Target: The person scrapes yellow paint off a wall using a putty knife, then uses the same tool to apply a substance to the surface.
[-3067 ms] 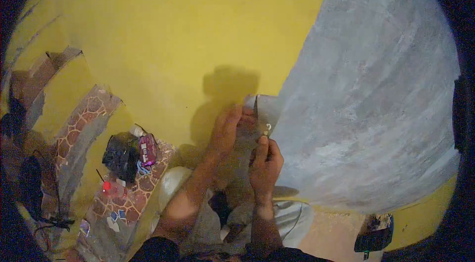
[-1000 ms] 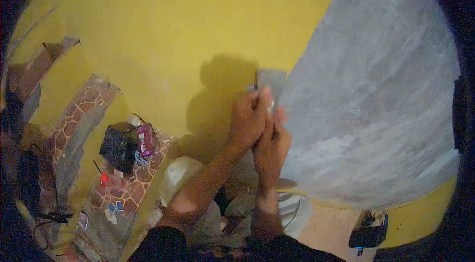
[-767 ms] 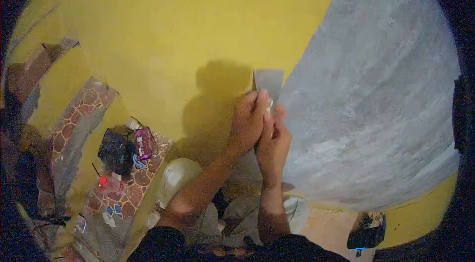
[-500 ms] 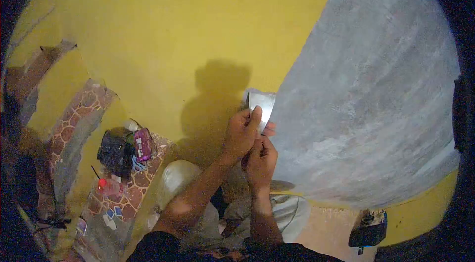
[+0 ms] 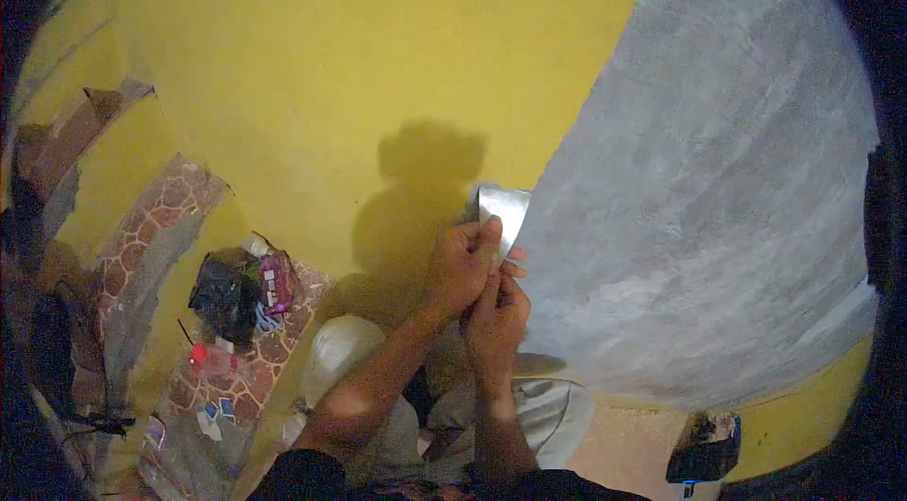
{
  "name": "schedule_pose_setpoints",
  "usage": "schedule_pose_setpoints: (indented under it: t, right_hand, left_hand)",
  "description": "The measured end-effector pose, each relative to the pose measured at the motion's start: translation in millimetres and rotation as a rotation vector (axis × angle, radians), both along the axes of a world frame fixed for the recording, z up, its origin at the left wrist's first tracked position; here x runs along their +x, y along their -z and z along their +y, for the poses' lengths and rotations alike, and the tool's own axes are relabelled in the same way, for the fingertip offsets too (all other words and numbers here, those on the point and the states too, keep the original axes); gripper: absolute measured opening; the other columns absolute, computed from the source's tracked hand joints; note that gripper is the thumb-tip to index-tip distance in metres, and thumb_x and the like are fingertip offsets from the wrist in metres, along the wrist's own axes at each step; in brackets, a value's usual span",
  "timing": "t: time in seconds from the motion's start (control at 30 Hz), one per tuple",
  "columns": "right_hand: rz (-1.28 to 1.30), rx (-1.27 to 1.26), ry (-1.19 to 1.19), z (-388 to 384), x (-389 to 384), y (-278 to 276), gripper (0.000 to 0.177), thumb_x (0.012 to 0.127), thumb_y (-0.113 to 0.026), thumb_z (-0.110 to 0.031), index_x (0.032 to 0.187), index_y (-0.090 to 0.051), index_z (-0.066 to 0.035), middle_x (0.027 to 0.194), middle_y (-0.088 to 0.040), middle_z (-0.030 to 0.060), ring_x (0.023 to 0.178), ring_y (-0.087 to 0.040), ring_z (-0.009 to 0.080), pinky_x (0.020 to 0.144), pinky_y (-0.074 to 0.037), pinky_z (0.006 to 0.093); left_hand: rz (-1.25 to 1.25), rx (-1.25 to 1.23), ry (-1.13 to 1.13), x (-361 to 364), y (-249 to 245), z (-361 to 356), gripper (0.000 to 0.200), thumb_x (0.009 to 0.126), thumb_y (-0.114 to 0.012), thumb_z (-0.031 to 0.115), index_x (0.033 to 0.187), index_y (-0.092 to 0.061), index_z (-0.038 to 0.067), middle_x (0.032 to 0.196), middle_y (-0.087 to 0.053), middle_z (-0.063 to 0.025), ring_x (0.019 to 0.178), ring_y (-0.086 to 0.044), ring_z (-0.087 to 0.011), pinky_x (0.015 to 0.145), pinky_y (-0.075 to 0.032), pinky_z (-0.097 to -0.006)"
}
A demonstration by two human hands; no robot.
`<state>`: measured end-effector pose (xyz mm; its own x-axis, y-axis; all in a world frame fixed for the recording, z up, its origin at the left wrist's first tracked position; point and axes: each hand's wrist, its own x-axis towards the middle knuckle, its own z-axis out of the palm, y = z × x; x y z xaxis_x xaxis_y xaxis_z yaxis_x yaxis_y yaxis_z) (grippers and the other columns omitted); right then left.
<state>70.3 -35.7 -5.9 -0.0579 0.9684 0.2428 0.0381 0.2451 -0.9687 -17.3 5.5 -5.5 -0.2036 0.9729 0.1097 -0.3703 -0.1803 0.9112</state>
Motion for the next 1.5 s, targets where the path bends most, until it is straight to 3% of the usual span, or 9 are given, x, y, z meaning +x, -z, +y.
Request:
schedule_pose_setpoints:
  t: [0.3,0.73,0.9,0.93,1.0,1.17,1.3,1.43,1.5]
  right_hand:
    - [-0.059,0.058,0.068,0.1,0.2,17.3,0.036,0.109,-0.051,-0.021,0.100,-0.066,0.011,0.086,-0.071,0.0106,0.075,-0.061,0.0112,0.063,-0.048,0.0289]
    - [-0.020,0.175,0.068,25.9,-6.1,13.3,0.040,0.109,-0.052,-0.025,0.088,-0.066,0.006,0.063,-0.058,0.0012,0.054,-0.048,0.0078,0.047,-0.037,0.0293]
    - [-0.159,0.278,0.037,28.7,-5.6,-55.9,0.040,0.107,-0.056,-0.027,0.086,-0.064,0.005,0.065,-0.057,-0.0003,0.057,-0.047,0.0071,0.048,-0.036,0.0276]
    - [-0.146,0.293,0.062,30.6,-4.2,-48.3,0.041,0.107,-0.057,-0.029,0.084,-0.063,0.004,0.065,-0.056,-0.0005,0.057,-0.047,0.0070,0.049,-0.037,0.0273]
    - [-0.126,0.330,0.080,28.2,-0.9,-30.1,0.042,0.107,-0.057,-0.030,0.082,-0.062,0.003,0.065,-0.056,-0.0007,0.057,-0.047,0.0070,0.049,-0.037,0.0269]
    - [0.001,-0.022,-0.052,6.8,8.0,16.1,0.042,0.108,-0.054,-0.035,0.082,-0.060,-0.003,0.061,-0.052,-0.0034,0.051,-0.044,0.0053,0.045,-0.034,0.0251]
    - [0.033,0.065,-0.038,10.4,6.3,28.4,0.040,0.109,-0.052,-0.034,0.084,-0.060,-0.005,0.060,-0.051,-0.0039,0.048,-0.043,0.0046,0.043,-0.032,0.0254]
    - [-0.043,0.092,0.008,11.8,-2.6,27.7,0.041,0.110,-0.050,-0.031,0.081,-0.061,-0.004,0.060,-0.051,-0.0034,0.049,-0.043,0.0046,0.043,-0.031,0.0257]
    - [-0.032,0.104,0.011,9.4,-6.1,24.8,0.042,0.110,-0.049,-0.030,0.081,-0.061,-0.003,0.060,-0.052,-0.0031,0.049,-0.043,0.0047,0.043,-0.032,0.0257]
  left_hand:
    - [0.025,-0.050,-0.040,6.0,-10.1,-12.6,0.049,0.108,-0.050,0.041,0.105,-0.063,-0.006,0.085,-0.074,-0.0174,0.067,-0.074,-0.0234,0.059,-0.059,-0.0345]
    - [0.160,0.007,-0.121,-2.8,-17.7,0.3,0.049,0.108,-0.051,0.040,0.088,-0.061,-0.003,0.081,-0.073,-0.0154,0.066,-0.074,-0.0236,0.059,-0.058,-0.0351]
    - [-0.180,0.090,-0.102,-4.8,-79.2,-12.5,0.051,0.109,-0.046,0.043,0.092,-0.064,-0.001,0.091,-0.074,-0.0141,0.081,-0.074,-0.0214,0.067,-0.060,-0.0371]
    - [-0.180,0.107,-0.101,-9.7,-66.2,-6.4,0.051,0.109,-0.046,0.043,0.092,-0.064,-0.001,0.091,-0.074,-0.0141,0.081,-0.074,-0.0214,0.067,-0.060,-0.0371]
    - [0.338,0.194,-0.221,-18.9,-21.3,9.2,0.052,0.109,-0.045,0.046,0.096,-0.065,0.000,0.097,-0.073,-0.0120,0.085,-0.073,-0.0202,0.072,-0.059,-0.0352]
    - [0.029,0.090,-0.235,-14.8,7.7,5.1,0.048,0.109,-0.048,0.043,0.100,-0.068,0.000,0.094,-0.074,-0.0104,0.079,-0.070,-0.0162,0.071,-0.056,-0.0311]
    - [0.134,0.132,-0.032,-11.1,19.3,5.5,0.044,0.108,-0.051,0.039,0.100,-0.067,-0.001,0.089,-0.075,-0.0100,0.076,-0.070,-0.0152,0.069,-0.056,-0.0311]
    - [0.281,0.088,-0.148,-8.6,-6.3,-16.3,0.045,0.108,-0.053,0.038,0.101,-0.067,-0.004,0.087,-0.075,-0.0133,0.076,-0.073,-0.0187,0.066,-0.057,-0.0327]
    - [0.004,0.084,-0.036,-4.9,-4.3,-10.2,0.046,0.108,-0.053,0.036,0.099,-0.066,-0.007,0.087,-0.075,-0.0179,0.074,-0.075,-0.0223,0.063,-0.059,-0.0344]
